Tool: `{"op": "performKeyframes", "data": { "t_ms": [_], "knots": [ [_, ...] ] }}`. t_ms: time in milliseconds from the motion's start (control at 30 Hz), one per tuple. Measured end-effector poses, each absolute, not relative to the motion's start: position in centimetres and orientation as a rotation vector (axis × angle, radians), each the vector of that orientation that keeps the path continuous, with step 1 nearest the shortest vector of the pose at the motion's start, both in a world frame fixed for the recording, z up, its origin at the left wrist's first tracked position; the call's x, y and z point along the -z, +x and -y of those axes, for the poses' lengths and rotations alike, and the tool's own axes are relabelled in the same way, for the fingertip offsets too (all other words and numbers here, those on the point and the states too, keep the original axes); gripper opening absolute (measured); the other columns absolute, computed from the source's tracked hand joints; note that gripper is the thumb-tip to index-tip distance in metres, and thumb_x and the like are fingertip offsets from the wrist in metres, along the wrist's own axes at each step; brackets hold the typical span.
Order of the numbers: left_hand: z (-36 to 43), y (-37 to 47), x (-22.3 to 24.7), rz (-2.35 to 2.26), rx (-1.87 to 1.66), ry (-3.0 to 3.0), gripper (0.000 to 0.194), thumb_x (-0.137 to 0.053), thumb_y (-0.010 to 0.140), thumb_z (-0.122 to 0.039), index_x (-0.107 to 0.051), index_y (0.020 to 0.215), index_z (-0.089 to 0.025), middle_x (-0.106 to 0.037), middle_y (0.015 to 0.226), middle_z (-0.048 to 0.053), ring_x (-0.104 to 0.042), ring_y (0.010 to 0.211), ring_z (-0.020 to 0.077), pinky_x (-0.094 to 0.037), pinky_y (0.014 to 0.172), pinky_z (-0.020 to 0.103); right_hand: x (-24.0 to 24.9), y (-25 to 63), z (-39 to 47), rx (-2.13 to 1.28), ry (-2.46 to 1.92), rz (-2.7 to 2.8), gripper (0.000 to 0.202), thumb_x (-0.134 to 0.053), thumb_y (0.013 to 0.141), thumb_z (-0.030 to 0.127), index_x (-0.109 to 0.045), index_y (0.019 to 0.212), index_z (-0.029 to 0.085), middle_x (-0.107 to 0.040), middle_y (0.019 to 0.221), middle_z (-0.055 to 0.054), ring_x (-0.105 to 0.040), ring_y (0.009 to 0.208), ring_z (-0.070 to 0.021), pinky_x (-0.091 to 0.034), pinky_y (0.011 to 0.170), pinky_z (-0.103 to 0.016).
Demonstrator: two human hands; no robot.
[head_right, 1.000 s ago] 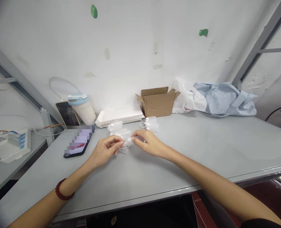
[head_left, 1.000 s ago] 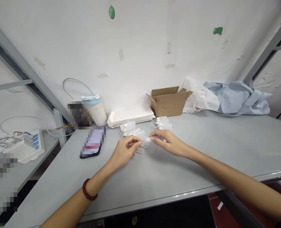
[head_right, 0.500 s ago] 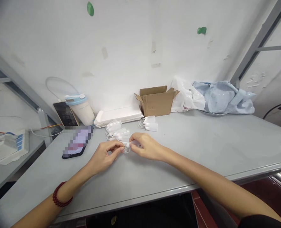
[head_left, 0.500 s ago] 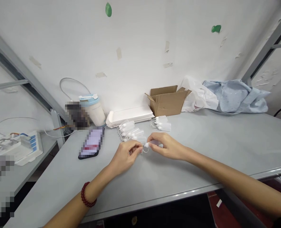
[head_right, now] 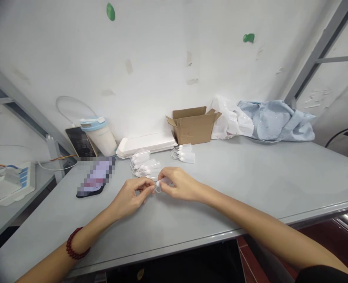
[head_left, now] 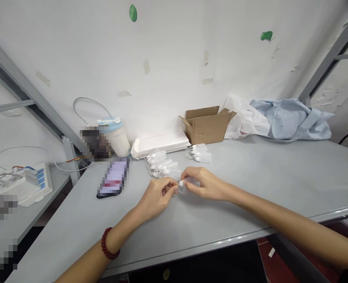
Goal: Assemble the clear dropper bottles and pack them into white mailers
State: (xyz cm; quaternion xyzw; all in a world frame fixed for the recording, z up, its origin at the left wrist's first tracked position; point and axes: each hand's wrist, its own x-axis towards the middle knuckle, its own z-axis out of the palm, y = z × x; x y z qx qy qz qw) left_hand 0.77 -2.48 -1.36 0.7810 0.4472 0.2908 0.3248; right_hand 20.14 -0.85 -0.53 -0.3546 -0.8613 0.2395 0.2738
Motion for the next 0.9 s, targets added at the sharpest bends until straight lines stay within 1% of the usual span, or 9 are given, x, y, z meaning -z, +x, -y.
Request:
{"op": "performKeyframes", "data": {
  "t_ms": [133, 267, 367, 500, 600, 733, 833, 900],
  "knots": [
    [2.5, 0.8, 1.3, -1.177, -0.759, 2.042, 0.015, -0.050, 0.081, -0.022, -0.063, 0.077, -0.016, -0.063, 0.063, 0.001, -0.051, 0.050, 0.0108, -0.036, 0.047, 0.021, 0.7, 20.1, 0.8, -0.643, -0.941, 2.316, 0.013, -0.048, 0.080, 0.015, -0.059, 0.087, 0.015, -0.064, 0.084, -0.006, -0.057, 0.075, -0.0160, -0.043, 0.068, -0.027],
    [2.4, 0.9, 1.4, -1.162, -0.770, 2.021, 0.015, -0.051, 0.081, -0.023, -0.063, 0.076, -0.016, -0.060, 0.060, 0.000, -0.050, 0.050, 0.0106, -0.038, 0.049, 0.021, 0.7, 20.2, 0.8, -0.689, -0.924, 2.287, 0.013, -0.048, 0.081, 0.016, -0.060, 0.087, 0.015, -0.064, 0.084, -0.005, -0.058, 0.076, -0.0155, -0.043, 0.069, -0.027],
    [2.2, 0.9, 1.5, -1.170, -0.813, 1.996, 0.013, -0.056, 0.078, -0.026, -0.063, 0.081, -0.016, -0.057, 0.058, -0.001, -0.049, 0.051, 0.0108, -0.040, 0.051, 0.022, 0.5, 20.3, 0.7, -0.724, -0.937, 2.240, 0.013, -0.048, 0.082, 0.017, -0.060, 0.087, 0.016, -0.065, 0.084, -0.004, -0.058, 0.077, -0.0150, -0.043, 0.071, -0.027],
    [2.0, 0.8, 1.5, -1.202, -0.859, 2.005, 0.017, -0.062, 0.075, -0.029, -0.063, 0.087, -0.017, -0.062, 0.066, 0.000, -0.053, 0.058, 0.0120, -0.042, 0.054, 0.022, 0.0, 20.4, 0.6, -0.718, -0.970, 2.200, 0.012, -0.048, 0.082, 0.018, -0.059, 0.085, 0.016, -0.065, 0.084, -0.003, -0.057, 0.075, -0.0146, -0.042, 0.067, -0.025],
    [2.0, 0.7, 1.5, -1.201, -0.864, 2.026, 0.017, -0.058, 0.078, -0.031, -0.064, 0.086, -0.017, -0.062, 0.067, 0.001, -0.054, 0.059, 0.0123, -0.042, 0.055, 0.022, -0.2, 20.5, 0.5, -0.709, -1.010, 2.190, 0.011, -0.048, 0.082, 0.018, -0.059, 0.084, 0.016, -0.065, 0.084, -0.003, -0.057, 0.075, -0.0147, -0.041, 0.063, -0.024],
    [1.9, 0.5, 1.5, -1.148, -0.838, 1.997, 0.021, -0.050, 0.085, -0.031, -0.064, 0.082, -0.016, -0.063, 0.069, 0.002, -0.051, 0.057, 0.0116, -0.041, 0.053, 0.022, -0.3, 20.6, 0.4, -0.731, -1.006, 2.205, 0.012, -0.047, 0.083, 0.018, -0.059, 0.084, 0.016, -0.064, 0.082, -0.003, -0.057, 0.074, -0.0140, -0.039, 0.060, -0.023],
    [1.9, 0.6, 1.5, -1.125, -0.832, 1.994, 0.021, -0.050, 0.085, -0.032, -0.063, 0.083, -0.016, -0.063, 0.071, 0.003, -0.051, 0.059, 0.0121, -0.041, 0.053, 0.022, -0.2, 20.6, 0.4, -0.747, -0.993, 2.211, 0.012, -0.047, 0.082, 0.017, -0.059, 0.084, 0.016, -0.064, 0.083, -0.003, -0.057, 0.074, -0.0140, -0.039, 0.058, -0.022],
    [1.8, 0.6, 1.5, -1.118, -0.827, 2.009, 0.021, -0.050, 0.085, -0.032, -0.063, 0.083, -0.016, -0.062, 0.071, 0.002, -0.051, 0.058, 0.0119, -0.041, 0.053, 0.022, -0.1, 20.6, 0.4, -0.755, -0.975, 2.215, 0.012, -0.048, 0.082, 0.017, -0.060, 0.084, 0.016, -0.065, 0.083, -0.003, -0.057, 0.074, -0.0140, -0.040, 0.060, -0.023]
  ]
}}
